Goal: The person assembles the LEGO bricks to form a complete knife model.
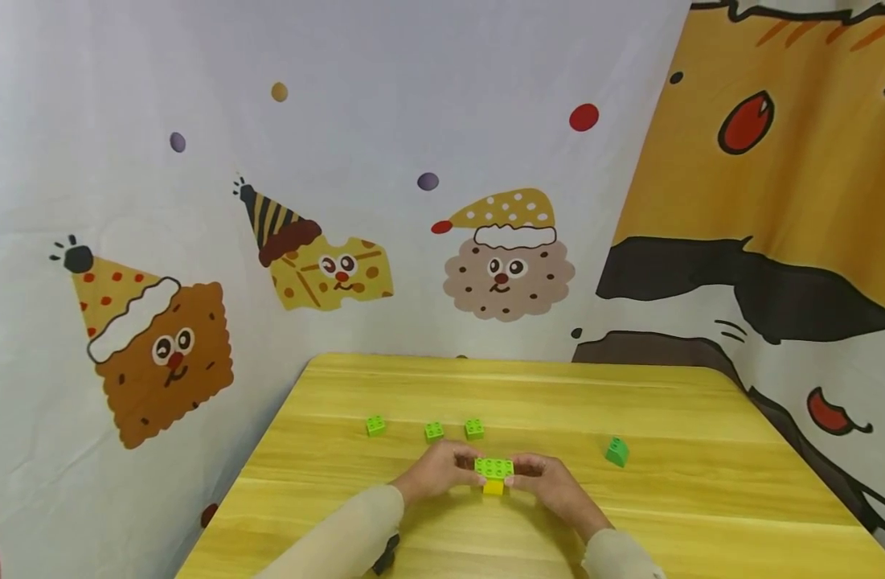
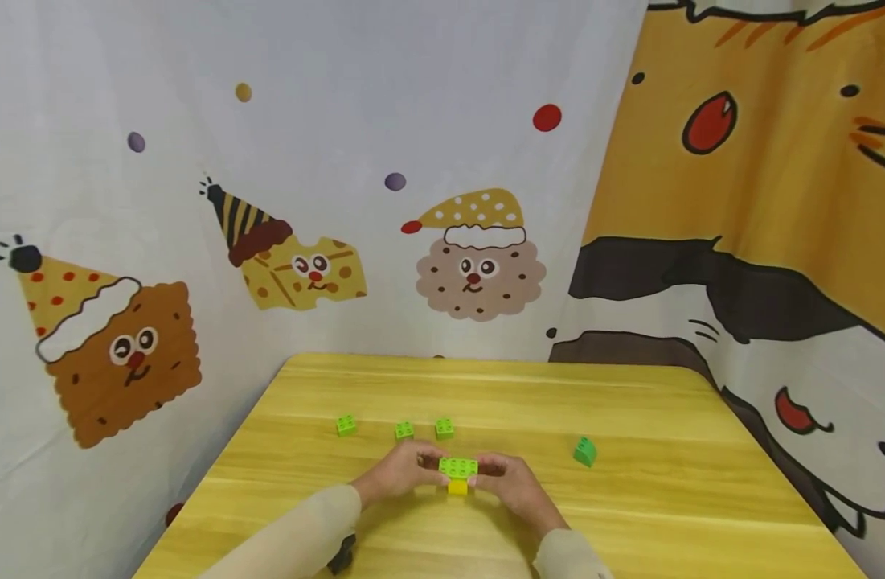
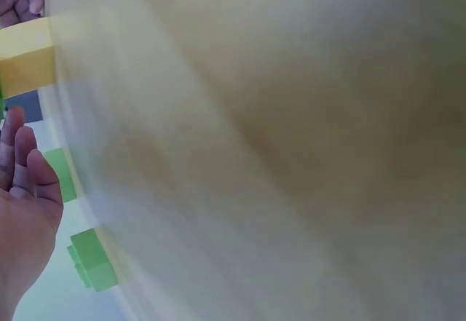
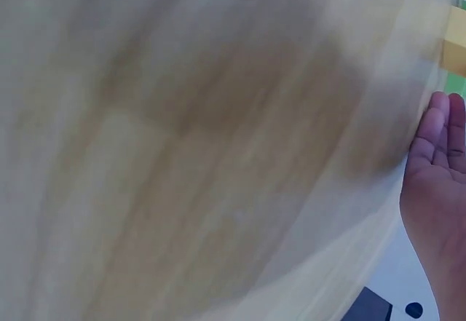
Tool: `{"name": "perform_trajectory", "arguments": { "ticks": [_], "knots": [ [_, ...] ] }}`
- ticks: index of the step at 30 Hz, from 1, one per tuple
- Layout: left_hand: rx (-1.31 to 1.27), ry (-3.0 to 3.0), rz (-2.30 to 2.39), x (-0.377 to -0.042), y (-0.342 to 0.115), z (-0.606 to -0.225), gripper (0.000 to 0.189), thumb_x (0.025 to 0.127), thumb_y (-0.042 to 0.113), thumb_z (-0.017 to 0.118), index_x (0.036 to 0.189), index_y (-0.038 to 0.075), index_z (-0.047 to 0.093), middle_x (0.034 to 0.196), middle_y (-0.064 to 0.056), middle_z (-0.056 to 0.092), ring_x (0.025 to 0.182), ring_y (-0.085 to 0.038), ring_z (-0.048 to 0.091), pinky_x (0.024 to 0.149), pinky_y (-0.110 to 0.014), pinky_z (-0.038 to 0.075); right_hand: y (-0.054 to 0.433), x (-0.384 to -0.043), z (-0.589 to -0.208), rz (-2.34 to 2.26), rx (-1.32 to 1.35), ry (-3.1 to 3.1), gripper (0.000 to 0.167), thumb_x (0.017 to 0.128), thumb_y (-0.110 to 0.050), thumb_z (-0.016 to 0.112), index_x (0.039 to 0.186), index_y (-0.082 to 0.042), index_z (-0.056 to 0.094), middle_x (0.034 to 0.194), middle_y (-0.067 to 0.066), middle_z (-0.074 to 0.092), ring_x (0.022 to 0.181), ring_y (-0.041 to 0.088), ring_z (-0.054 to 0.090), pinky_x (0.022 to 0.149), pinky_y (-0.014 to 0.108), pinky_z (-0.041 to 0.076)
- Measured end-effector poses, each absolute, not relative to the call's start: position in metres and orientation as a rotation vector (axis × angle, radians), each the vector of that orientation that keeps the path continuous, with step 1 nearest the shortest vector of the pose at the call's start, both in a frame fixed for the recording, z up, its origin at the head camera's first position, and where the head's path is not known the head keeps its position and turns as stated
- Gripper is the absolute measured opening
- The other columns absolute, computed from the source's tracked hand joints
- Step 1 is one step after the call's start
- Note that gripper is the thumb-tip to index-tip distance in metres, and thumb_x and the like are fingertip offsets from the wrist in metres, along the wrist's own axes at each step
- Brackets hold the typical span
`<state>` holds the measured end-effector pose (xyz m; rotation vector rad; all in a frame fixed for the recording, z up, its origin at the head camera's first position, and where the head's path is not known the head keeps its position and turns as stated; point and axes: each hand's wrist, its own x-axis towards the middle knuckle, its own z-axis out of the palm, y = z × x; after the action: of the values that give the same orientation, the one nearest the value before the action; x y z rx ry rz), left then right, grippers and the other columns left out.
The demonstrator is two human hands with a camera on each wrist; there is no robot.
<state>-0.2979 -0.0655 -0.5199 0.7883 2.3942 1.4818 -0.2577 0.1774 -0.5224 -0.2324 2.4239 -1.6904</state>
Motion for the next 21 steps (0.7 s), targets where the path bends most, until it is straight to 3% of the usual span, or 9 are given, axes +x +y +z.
{"name": "perform_trajectory", "arguments": {
  "ticks": [7, 11, 21],
  "knots": [
    [0.760, 2.428, 1.438, -0.297, -0.062, -0.514, 0.022, 0.084, 0.019, 0.082, 0.105, 0.015, 0.077, 0.083, 0.007, 0.065, 0.074, -0.008, 0.058, 0.063, -0.025, 0.049, 0.185, -0.262, -0.510, -1.639, -0.137, 2.529, 0.061, 0.089, -0.031, 0.076, 0.137, 0.000, 0.056, 0.118, 0.008, 0.065, 0.109, 0.027, 0.060, 0.091, 0.046, 0.050],
    [0.737, 2.435, 1.430, -0.295, -0.061, -0.510, 0.024, 0.083, 0.018, 0.082, 0.107, 0.015, 0.077, 0.085, 0.006, 0.065, 0.076, -0.009, 0.058, 0.066, -0.025, 0.049, 0.197, -0.269, -0.499, -1.673, -0.053, 2.575, 0.058, 0.090, -0.035, 0.075, 0.137, -0.005, 0.059, 0.121, 0.007, 0.065, 0.113, 0.026, 0.059, 0.095, 0.047, 0.048],
    [0.711, 2.451, 1.399, -0.293, -0.062, -0.508, 0.027, 0.082, 0.020, 0.083, 0.108, 0.015, 0.076, 0.092, 0.005, 0.068, 0.081, -0.008, 0.060, 0.072, -0.027, 0.051, 0.241, -0.275, -0.474, -1.736, -0.073, 2.590, 0.063, 0.095, -0.040, 0.067, 0.145, -0.004, 0.049, 0.138, 0.019, 0.054, 0.124, 0.034, 0.053, 0.102, 0.051, 0.042]
  ]
}}
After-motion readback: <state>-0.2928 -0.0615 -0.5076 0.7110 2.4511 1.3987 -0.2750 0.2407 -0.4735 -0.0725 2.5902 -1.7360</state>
